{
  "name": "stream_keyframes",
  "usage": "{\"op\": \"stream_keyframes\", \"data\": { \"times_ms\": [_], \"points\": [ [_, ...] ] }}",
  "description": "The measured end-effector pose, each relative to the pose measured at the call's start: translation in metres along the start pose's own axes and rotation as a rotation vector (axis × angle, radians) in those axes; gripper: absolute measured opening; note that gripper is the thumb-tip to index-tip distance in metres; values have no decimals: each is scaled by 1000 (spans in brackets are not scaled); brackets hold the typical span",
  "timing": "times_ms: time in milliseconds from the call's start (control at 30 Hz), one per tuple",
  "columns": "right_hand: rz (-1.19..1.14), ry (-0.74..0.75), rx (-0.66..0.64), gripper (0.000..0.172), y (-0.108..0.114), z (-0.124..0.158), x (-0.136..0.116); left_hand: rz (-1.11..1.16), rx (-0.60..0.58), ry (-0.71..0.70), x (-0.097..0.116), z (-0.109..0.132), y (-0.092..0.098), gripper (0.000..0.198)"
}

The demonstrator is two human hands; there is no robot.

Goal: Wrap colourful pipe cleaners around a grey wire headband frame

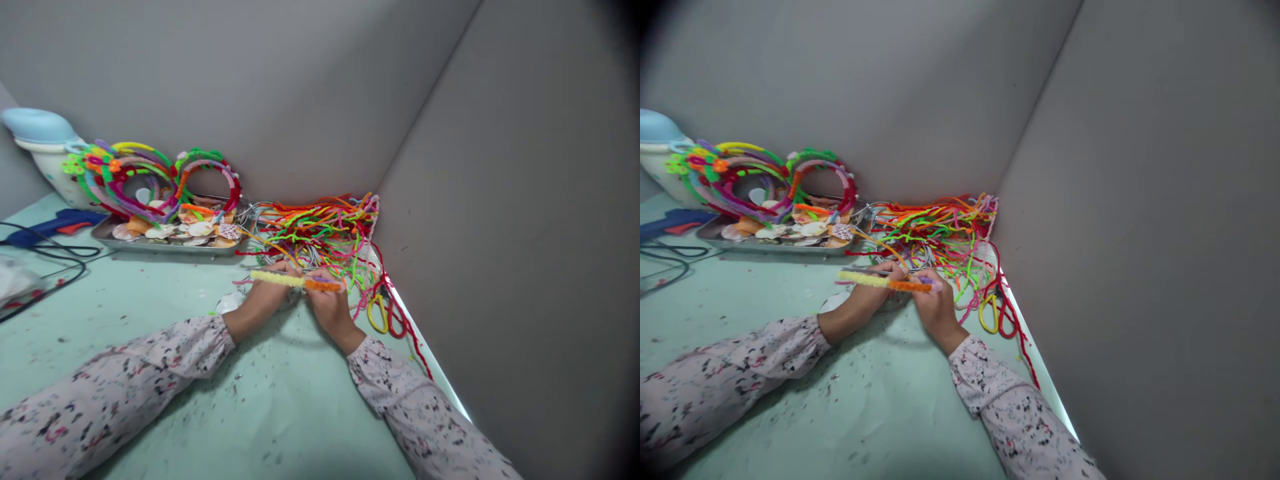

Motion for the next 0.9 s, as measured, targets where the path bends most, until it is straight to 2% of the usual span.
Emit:
{"op": "stream_keyframes", "data": {
  "times_ms": [67,167,267,400,600,900],
  "points": [
    [-64,-58,13,15,1,0,3,-7,-59,-22,5,4,-1,25],
    [-150,-135,26,15,1,-1,6,-12,-64,-74,9,6,-2,22],
    [-231,-224,42,14,0,-4,9,-110,-8,-121,8,4,-4,16],
    [-389,-356,60,15,-3,-7,12,-82,83,-125,5,2,-5,12],
    [-462,-374,54,13,-4,-7,9,21,88,-178,6,4,-3,13],
    [-499,-400,41,12,-4,-7,10,-40,75,-241,0,1,-4,13]
  ]
}}
Point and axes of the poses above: each hand's wrist, its own z-axis away from the middle knuckle, its own y-axis out of the back of the hand, x = y × z, the point moved 3 cm from there along -z, towards the middle knuckle, and after that the axes turned 9 degrees about y, right-handed, at the moved point
